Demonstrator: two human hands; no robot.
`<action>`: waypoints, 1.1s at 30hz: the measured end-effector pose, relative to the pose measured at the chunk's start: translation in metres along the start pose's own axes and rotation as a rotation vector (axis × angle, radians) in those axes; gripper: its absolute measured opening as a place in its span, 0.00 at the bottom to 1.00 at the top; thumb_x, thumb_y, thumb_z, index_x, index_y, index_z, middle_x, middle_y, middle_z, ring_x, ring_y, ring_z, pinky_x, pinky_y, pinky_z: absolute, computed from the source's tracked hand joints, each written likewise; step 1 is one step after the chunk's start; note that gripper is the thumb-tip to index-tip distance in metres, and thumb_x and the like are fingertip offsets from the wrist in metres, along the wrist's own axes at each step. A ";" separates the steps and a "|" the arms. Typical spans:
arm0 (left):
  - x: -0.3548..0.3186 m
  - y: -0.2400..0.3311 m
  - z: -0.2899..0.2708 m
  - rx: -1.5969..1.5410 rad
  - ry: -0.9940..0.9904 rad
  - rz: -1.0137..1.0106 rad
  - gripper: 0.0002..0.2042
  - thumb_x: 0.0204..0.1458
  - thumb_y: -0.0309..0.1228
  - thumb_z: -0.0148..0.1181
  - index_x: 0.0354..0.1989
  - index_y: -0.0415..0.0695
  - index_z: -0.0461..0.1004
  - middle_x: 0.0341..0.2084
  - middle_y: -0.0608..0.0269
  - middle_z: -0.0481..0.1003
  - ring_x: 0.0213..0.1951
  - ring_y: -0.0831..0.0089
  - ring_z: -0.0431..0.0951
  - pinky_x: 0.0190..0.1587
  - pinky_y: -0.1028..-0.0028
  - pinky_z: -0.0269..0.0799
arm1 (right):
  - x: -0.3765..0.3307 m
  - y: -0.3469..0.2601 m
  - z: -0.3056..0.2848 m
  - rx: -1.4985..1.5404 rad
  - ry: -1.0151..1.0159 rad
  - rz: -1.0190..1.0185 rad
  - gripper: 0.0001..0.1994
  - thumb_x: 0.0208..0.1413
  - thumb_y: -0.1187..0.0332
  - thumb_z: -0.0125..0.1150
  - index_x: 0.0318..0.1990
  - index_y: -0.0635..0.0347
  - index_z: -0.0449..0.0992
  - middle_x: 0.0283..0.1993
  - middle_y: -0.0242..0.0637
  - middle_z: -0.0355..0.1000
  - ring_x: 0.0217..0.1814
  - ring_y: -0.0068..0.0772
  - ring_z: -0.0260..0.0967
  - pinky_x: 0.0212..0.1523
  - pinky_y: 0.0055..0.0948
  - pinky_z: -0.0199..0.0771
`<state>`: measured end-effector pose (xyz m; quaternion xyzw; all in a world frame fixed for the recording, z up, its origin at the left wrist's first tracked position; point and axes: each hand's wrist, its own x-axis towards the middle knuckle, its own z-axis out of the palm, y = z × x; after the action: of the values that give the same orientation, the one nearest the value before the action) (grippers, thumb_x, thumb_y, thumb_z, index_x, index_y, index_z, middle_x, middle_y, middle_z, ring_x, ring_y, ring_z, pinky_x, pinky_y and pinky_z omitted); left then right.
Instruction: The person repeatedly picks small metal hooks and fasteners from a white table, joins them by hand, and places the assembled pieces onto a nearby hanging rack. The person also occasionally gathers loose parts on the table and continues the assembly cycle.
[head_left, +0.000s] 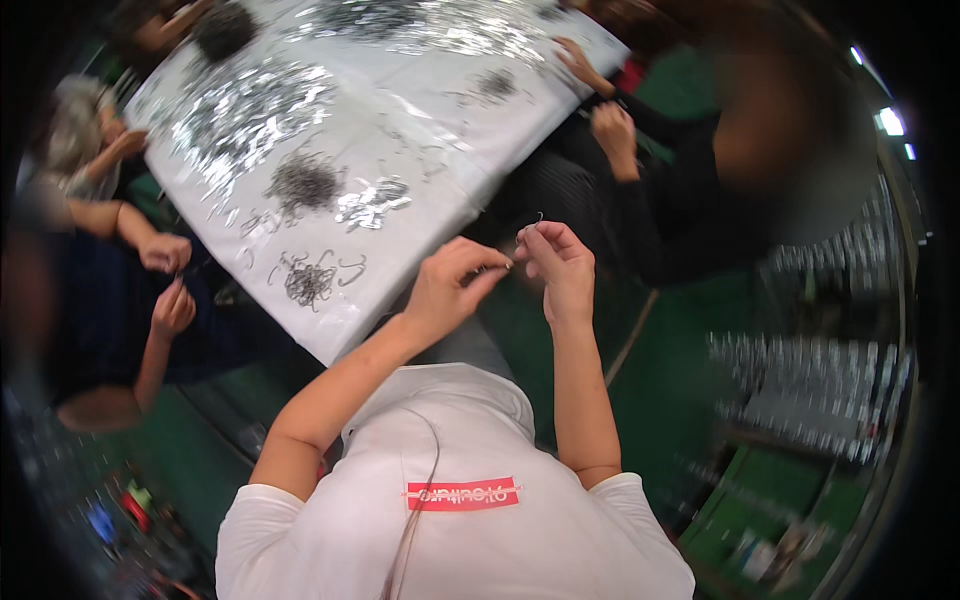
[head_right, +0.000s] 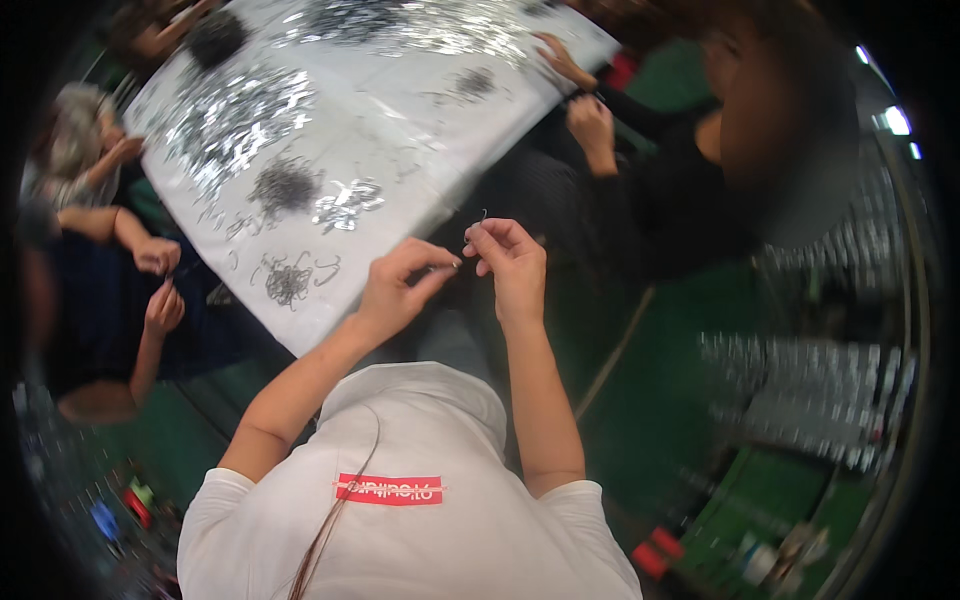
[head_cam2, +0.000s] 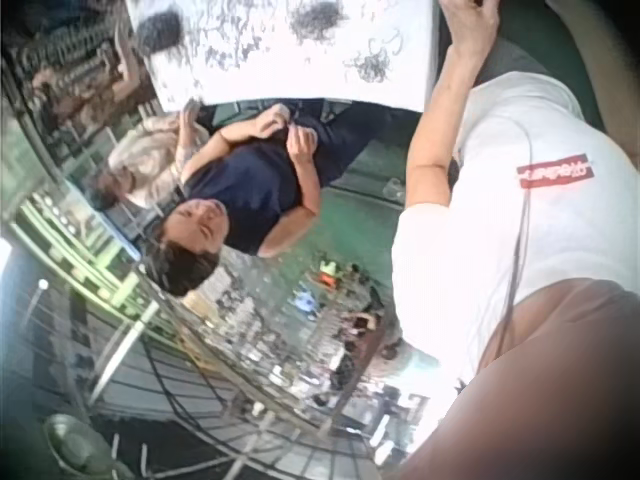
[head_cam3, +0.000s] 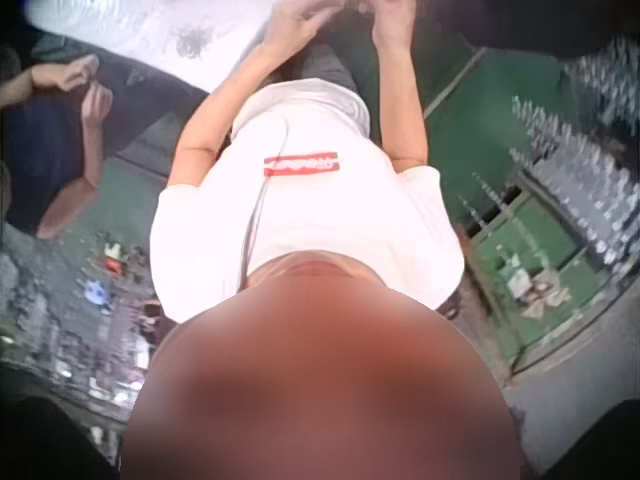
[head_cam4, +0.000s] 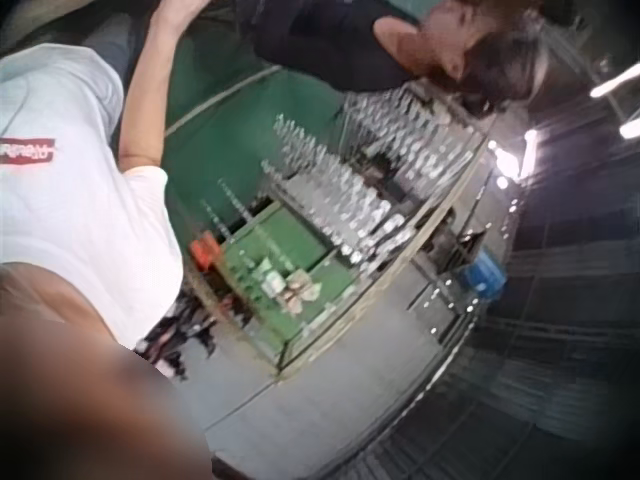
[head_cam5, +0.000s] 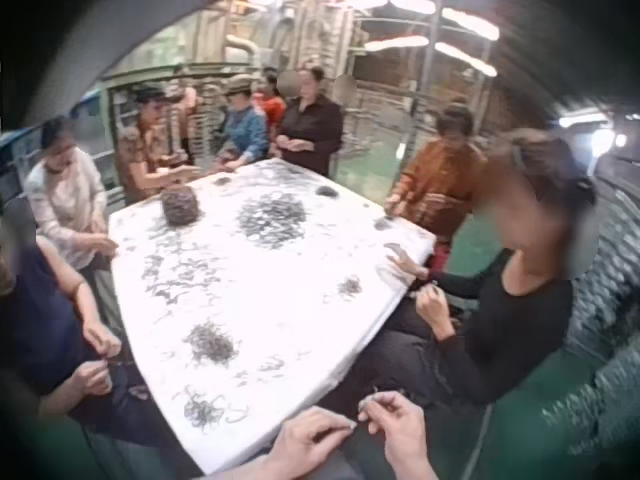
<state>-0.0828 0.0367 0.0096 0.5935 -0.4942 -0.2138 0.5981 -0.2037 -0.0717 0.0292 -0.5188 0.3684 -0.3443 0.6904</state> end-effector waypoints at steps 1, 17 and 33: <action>-0.001 0.004 0.002 0.000 -0.050 0.031 0.07 0.46 0.19 0.63 0.34 0.41 0.79 0.30 0.61 0.78 0.34 0.68 0.77 0.31 0.74 0.74 | -0.023 -0.003 -0.006 0.048 0.039 -0.046 0.08 0.53 0.73 0.65 0.39 0.66 0.76 0.34 0.32 0.75 0.33 0.19 0.71 0.29 0.18 0.67; -0.107 0.112 0.101 -0.124 -0.556 0.342 0.15 0.41 0.18 0.66 0.40 0.43 0.78 0.31 0.63 0.79 0.33 0.68 0.77 0.37 0.71 0.70 | -0.261 -0.003 -0.070 -0.100 0.662 -0.442 0.04 0.53 0.79 0.62 0.33 0.62 0.73 0.44 0.34 0.63 0.45 0.25 0.63 0.47 0.24 0.66; -0.220 0.226 0.200 -0.601 -0.604 0.320 0.11 0.52 0.15 0.52 0.44 0.34 0.72 0.39 0.53 0.75 0.44 0.68 0.74 0.50 0.74 0.66 | -0.549 -0.088 -0.151 -0.294 0.715 -0.708 0.07 0.43 0.82 0.65 0.30 0.66 0.75 0.32 0.40 0.71 0.35 0.30 0.69 0.37 0.25 0.67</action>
<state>-0.4186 0.1688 0.1046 0.2210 -0.6480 -0.4163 0.5983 -0.6129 0.3097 0.1690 -0.5529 0.4277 -0.6569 0.2827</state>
